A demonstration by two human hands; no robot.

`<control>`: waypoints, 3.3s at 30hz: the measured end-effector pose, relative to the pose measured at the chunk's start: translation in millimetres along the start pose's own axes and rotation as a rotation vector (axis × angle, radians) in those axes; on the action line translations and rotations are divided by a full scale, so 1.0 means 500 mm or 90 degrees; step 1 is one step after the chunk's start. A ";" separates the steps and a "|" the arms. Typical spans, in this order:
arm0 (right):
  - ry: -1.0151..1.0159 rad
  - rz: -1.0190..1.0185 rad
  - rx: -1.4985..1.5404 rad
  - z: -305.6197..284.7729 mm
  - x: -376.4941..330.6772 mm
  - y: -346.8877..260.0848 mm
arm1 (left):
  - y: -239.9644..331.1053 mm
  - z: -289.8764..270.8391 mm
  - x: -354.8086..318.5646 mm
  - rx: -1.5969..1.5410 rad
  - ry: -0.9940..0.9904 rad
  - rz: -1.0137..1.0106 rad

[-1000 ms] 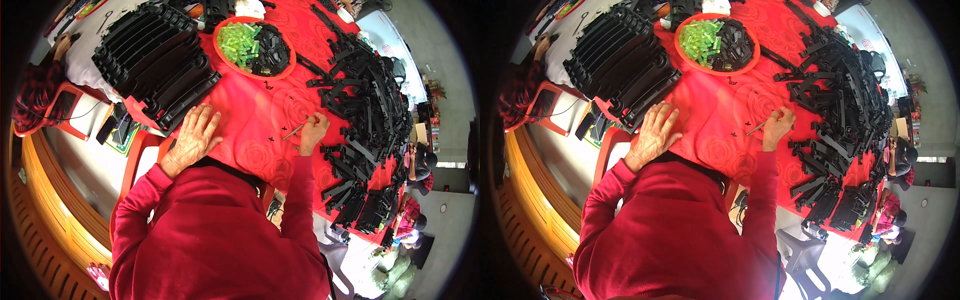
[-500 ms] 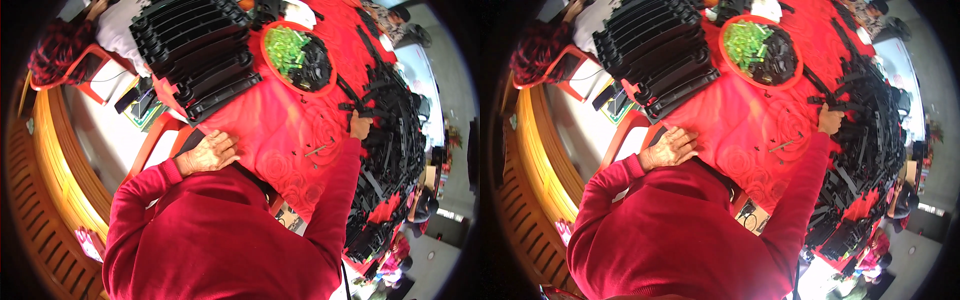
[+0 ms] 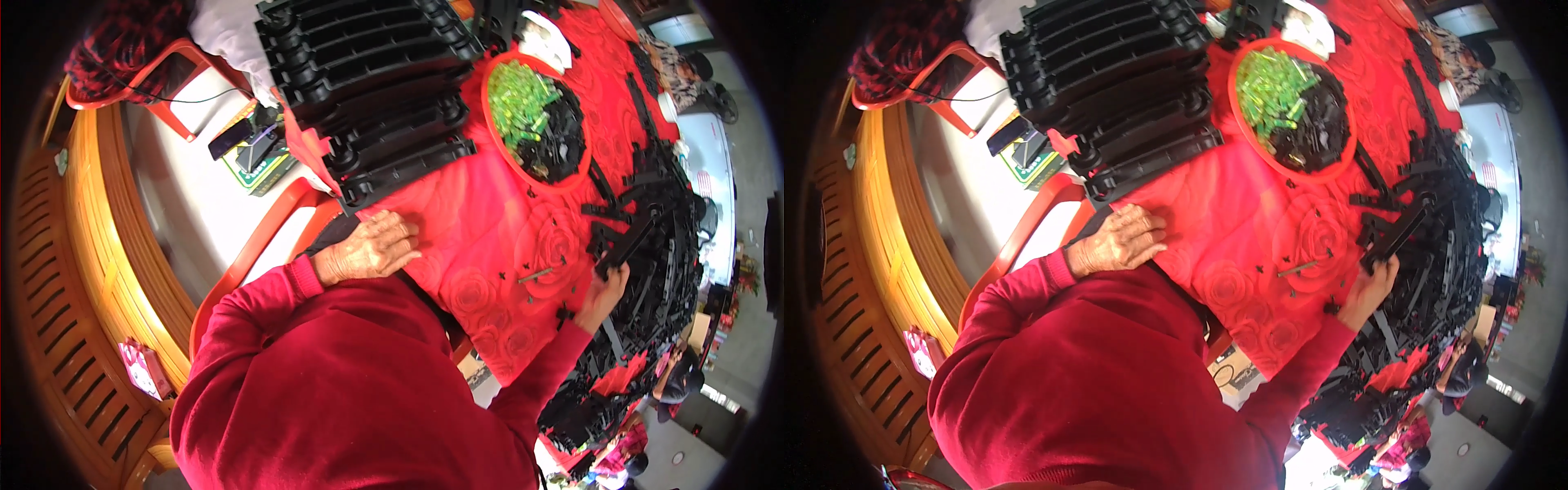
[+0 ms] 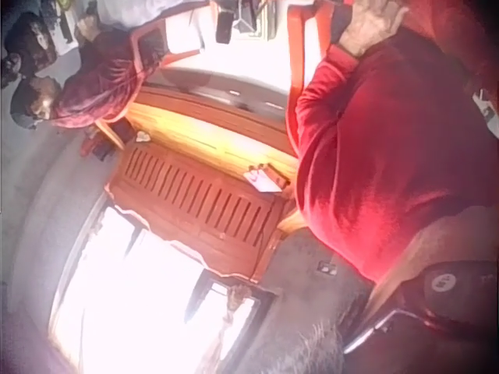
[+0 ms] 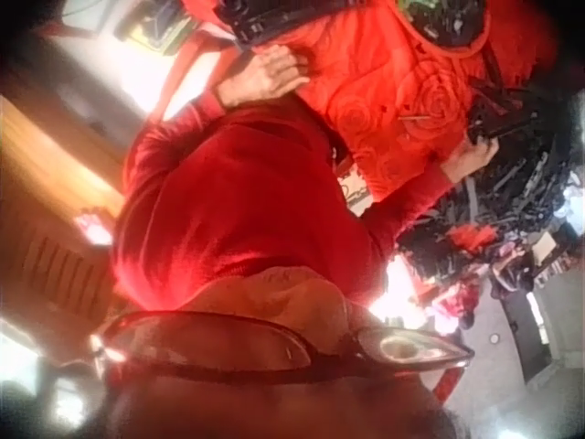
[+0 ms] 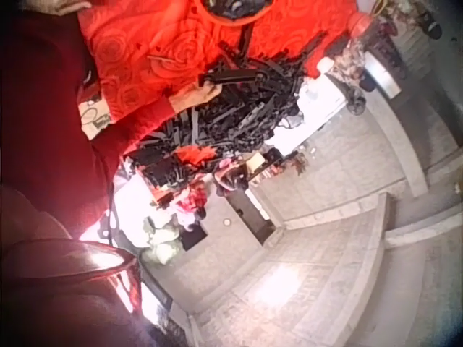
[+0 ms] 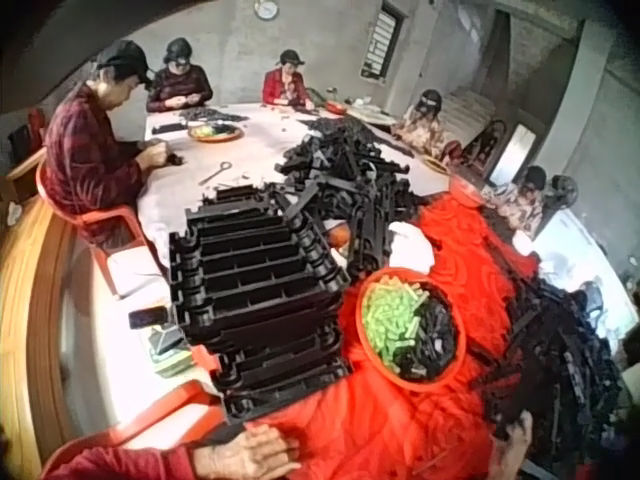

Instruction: The person assembles plastic components by inserting small parts and metal pins into black plastic pieces by hand, then stacks the assembled parts onto a pile on the table.

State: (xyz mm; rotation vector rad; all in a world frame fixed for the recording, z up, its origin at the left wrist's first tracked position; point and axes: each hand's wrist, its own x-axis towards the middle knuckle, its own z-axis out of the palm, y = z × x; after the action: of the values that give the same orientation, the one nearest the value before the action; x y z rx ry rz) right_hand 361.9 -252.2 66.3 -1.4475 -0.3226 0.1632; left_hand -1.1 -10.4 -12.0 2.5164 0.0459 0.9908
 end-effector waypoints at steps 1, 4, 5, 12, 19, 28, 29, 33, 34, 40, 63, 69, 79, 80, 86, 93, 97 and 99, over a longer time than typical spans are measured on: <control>-0.091 0.029 0.021 -0.004 -0.025 -0.002 | -0.001 0.000 0.001 0.003 0.003 0.002; -0.259 0.141 0.014 0.059 -0.121 -0.016 | 0.004 -0.001 0.005 0.027 0.041 0.030; -0.318 0.142 -0.021 0.073 -0.129 0.000 | 0.008 -0.004 0.012 0.020 0.051 0.035; -0.635 0.126 -0.303 0.232 -0.113 0.054 | 0.009 -0.020 0.001 0.046 0.159 0.004; -0.635 -0.111 -0.434 0.297 -0.101 0.116 | -0.007 -0.025 -0.006 0.120 0.186 0.005; -0.572 -0.551 -0.676 0.332 -0.178 0.028 | 0.002 0.006 0.002 0.172 0.174 0.029; -0.598 -0.529 -0.686 0.329 -0.182 0.033 | 0.004 0.004 0.012 0.167 0.156 0.036; -0.574 -0.528 -0.741 0.334 -0.181 0.067 | 0.005 0.004 0.047 0.170 0.089 0.020; -0.573 -0.538 -0.724 0.337 -0.182 0.067 | 0.004 0.000 0.056 0.167 0.080 0.009; -0.610 -0.457 -0.711 0.314 -0.193 0.064 | -0.013 0.022 0.052 0.167 0.059 -0.051; -0.394 0.397 0.166 0.490 -0.223 0.080 | -0.032 -0.071 0.018 0.133 0.512 -0.529; -0.422 0.407 0.136 0.500 -0.216 0.081 | -0.021 -0.046 0.014 -0.041 0.437 -0.620; -0.433 0.504 0.153 0.509 -0.218 0.086 | -0.005 -0.074 0.010 -0.158 0.307 -0.746; -0.434 0.492 0.132 0.508 -0.219 0.089 | -0.006 -0.082 0.012 -0.096 0.213 -0.689; -0.482 0.505 0.099 0.500 -0.215 0.088 | 0.014 -0.111 0.054 0.207 -0.017 -0.518; -0.463 0.514 0.135 0.502 -0.223 0.087 | -0.014 -0.097 0.136 0.165 -0.281 -0.515; -0.452 0.528 0.146 0.492 -0.221 0.099 | -0.041 -0.105 0.145 0.073 -0.273 -0.527; -0.463 0.530 0.165 0.488 -0.231 0.087 | -0.045 -0.109 0.142 0.039 -0.266 -0.537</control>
State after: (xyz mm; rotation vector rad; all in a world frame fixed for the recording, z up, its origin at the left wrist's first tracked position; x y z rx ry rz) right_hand 179.8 -51.0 31.6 -1.1434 -0.2488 1.3729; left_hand 18.7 44.1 59.9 2.3204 0.9248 0.1238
